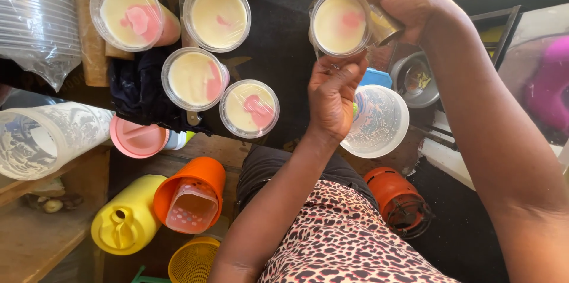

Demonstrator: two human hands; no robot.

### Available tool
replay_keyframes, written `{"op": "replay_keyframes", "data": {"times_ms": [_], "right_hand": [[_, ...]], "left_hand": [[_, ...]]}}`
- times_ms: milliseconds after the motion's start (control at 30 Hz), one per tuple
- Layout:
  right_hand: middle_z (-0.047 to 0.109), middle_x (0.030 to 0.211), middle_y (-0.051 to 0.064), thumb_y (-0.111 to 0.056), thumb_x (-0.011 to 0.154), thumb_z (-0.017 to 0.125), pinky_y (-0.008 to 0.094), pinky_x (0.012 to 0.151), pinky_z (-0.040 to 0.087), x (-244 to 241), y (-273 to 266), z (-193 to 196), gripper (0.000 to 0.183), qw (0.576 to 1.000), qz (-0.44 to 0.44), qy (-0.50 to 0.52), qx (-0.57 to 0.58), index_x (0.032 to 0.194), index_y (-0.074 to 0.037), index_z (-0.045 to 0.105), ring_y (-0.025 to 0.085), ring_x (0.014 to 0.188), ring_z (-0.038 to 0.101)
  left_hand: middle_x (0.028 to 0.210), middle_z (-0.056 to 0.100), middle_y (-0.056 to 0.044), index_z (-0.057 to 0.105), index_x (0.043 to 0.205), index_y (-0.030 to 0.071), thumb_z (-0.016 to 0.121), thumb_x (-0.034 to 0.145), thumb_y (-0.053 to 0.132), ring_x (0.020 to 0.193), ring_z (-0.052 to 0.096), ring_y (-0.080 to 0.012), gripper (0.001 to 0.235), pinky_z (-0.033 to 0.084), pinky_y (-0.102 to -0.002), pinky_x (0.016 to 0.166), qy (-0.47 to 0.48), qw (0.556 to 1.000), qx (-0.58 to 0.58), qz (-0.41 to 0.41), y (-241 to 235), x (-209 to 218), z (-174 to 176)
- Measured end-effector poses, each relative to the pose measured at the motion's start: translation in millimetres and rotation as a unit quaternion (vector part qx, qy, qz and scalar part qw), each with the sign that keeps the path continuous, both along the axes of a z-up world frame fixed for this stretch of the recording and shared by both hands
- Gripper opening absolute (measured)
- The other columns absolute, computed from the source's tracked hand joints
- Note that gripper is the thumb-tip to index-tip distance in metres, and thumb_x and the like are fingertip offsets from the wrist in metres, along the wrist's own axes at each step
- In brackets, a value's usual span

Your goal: Sealing plastic cups filled with a yogurt-like substance by wrapping them with plastic film and using a cardboard tube to press the film onto the rims.

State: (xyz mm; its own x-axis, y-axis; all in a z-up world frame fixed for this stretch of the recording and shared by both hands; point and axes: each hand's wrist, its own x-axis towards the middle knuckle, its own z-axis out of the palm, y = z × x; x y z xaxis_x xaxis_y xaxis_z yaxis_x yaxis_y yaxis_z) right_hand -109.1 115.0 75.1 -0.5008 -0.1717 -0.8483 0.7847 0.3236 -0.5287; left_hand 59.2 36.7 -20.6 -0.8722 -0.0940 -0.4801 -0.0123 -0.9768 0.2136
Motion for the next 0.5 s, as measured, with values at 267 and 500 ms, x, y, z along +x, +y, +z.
{"op": "replay_keyframes", "data": {"times_ms": [267,500], "right_hand": [[0.072,0.098,-0.003,-0.044,0.105,0.065,0.030,0.072,0.062,4.4,-3.1,5.1,0.028,0.999,-0.033,0.005,-0.036,0.116,-0.019,0.068,0.010,0.084,0.072],[0.070,0.098,-0.006,-0.043,0.107,0.064,0.028,0.073,0.060,5.0,-0.1,0.2,0.019,0.997,-0.037,0.004,-0.074,0.112,-0.025,0.067,0.009,0.084,0.070]], "left_hand": [[0.121,0.076,-0.004,0.074,0.114,0.011,0.090,0.082,0.026,0.120,0.067,-0.0170,0.039,0.047,-0.035,0.113,-0.065,0.996,-0.019,-0.053,13.7,-10.5,34.6],[0.102,0.079,-0.010,0.079,0.104,-0.001,0.089,0.076,0.012,0.102,0.073,-0.0178,0.033,0.058,-0.029,0.104,-0.192,0.978,-0.078,0.009,30.5,-23.2,50.2]]}}
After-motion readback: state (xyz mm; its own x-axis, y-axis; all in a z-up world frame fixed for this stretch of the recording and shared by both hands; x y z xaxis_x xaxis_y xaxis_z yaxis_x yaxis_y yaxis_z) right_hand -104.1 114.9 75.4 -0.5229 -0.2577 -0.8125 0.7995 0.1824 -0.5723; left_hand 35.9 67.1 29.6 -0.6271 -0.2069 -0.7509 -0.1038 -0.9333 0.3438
